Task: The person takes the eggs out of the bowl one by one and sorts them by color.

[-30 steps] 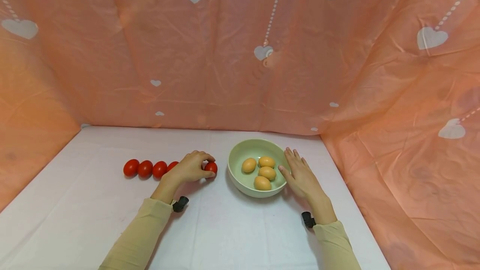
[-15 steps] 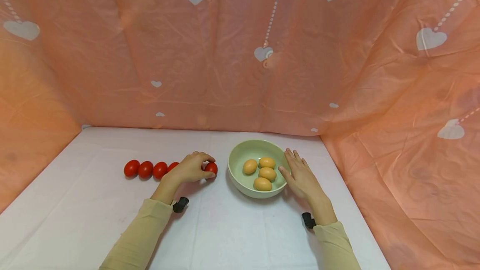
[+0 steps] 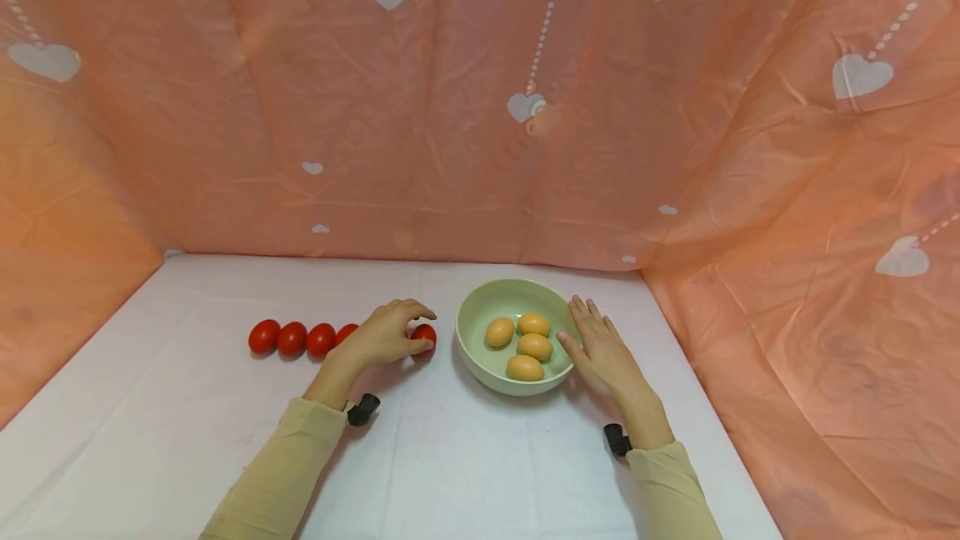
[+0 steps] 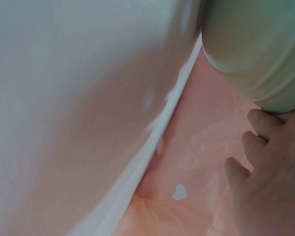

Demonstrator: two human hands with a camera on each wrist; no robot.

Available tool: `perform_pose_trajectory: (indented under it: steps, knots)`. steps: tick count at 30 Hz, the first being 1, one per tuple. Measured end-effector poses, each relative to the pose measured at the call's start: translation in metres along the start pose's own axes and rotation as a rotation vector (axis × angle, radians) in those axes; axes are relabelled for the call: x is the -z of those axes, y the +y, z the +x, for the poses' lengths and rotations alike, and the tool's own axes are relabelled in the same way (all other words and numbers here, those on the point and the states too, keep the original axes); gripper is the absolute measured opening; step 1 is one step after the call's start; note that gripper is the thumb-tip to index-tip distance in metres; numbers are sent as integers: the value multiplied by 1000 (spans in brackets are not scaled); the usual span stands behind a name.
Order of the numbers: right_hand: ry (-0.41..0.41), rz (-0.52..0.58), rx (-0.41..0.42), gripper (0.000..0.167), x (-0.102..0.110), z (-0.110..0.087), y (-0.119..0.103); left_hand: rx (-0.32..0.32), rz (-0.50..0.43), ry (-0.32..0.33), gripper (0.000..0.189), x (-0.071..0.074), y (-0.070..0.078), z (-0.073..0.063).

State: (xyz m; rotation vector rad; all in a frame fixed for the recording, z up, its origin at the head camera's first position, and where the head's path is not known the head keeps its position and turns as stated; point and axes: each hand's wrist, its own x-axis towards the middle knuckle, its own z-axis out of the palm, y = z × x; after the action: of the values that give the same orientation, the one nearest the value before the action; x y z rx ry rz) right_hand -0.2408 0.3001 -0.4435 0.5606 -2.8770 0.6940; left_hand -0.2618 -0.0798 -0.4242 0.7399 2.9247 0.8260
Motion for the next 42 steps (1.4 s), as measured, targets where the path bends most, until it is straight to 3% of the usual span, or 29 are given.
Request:
perform_pose_trajectory:
  steps: [11,19,25,32,36,42]
  knots:
    - [-3,-5,-3,69,-1,0,2,-93,-53,154,36,-3,13,8]
    - [-6,-6,-6,70,-1,1,3,-201,-78,175,34,-6,35,25]
    - [-6,-5,-8,70,-1,2,3,-246,-71,118,35,-8,55,37]
    - [-7,-8,-9,70,-1,2,3,-270,-43,-4,36,-12,70,55]
    - [-8,-6,-9,70,-1,2,4,-254,-1,-89,34,-15,75,65]
    - [-15,-6,-13,71,-1,3,4,-285,110,-194,34,-17,80,79]
